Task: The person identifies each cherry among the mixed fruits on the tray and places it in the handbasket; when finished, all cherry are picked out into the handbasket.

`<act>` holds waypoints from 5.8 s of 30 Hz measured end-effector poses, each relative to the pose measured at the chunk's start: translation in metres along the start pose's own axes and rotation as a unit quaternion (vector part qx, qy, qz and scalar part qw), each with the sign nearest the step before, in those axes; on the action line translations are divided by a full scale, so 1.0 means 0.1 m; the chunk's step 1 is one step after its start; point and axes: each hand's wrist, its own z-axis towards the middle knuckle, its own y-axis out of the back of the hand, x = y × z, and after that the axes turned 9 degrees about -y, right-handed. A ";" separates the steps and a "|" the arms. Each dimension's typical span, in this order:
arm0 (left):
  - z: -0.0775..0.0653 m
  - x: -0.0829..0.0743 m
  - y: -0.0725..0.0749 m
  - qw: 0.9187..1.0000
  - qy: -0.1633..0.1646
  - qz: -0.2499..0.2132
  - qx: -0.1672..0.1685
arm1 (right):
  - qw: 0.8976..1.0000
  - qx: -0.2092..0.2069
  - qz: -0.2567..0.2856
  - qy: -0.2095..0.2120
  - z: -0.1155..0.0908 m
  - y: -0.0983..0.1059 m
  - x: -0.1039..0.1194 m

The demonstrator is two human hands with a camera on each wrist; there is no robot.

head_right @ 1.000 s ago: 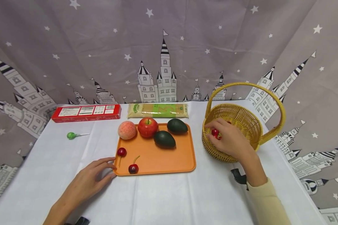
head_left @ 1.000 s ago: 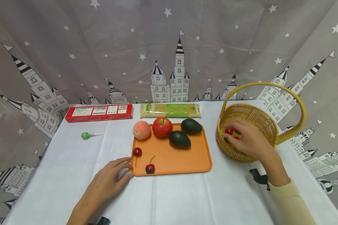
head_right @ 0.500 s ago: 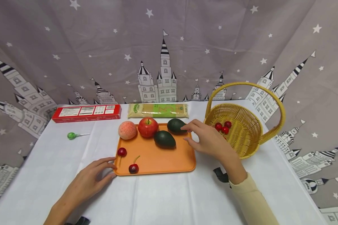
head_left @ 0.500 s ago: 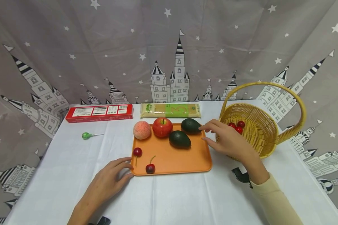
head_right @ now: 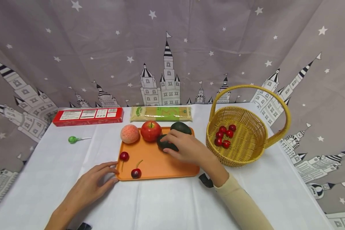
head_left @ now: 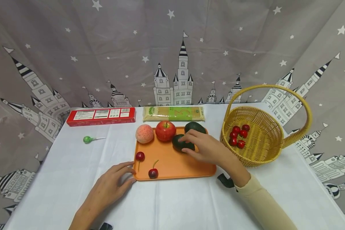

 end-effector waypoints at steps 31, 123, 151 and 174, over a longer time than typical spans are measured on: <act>-0.01 0.01 0.01 1.000 0.002 -0.004 0.002 | 0.995 0.096 -0.001 0.036 0.49 -0.60 0.51; 0.00 0.01 0.01 1.000 -0.002 -0.001 0.001 | 0.999 -0.017 -0.035 -0.006 -0.07 0.01 0.16; -0.02 0.01 0.02 1.000 -0.007 0.002 -0.005 | 0.981 -0.113 -0.076 -0.139 -0.79 0.64 -0.57; -0.03 0.01 0.02 1.000 -0.012 0.004 -0.011 | 0.972 -0.129 -0.083 -0.177 -1.00 0.63 -1.20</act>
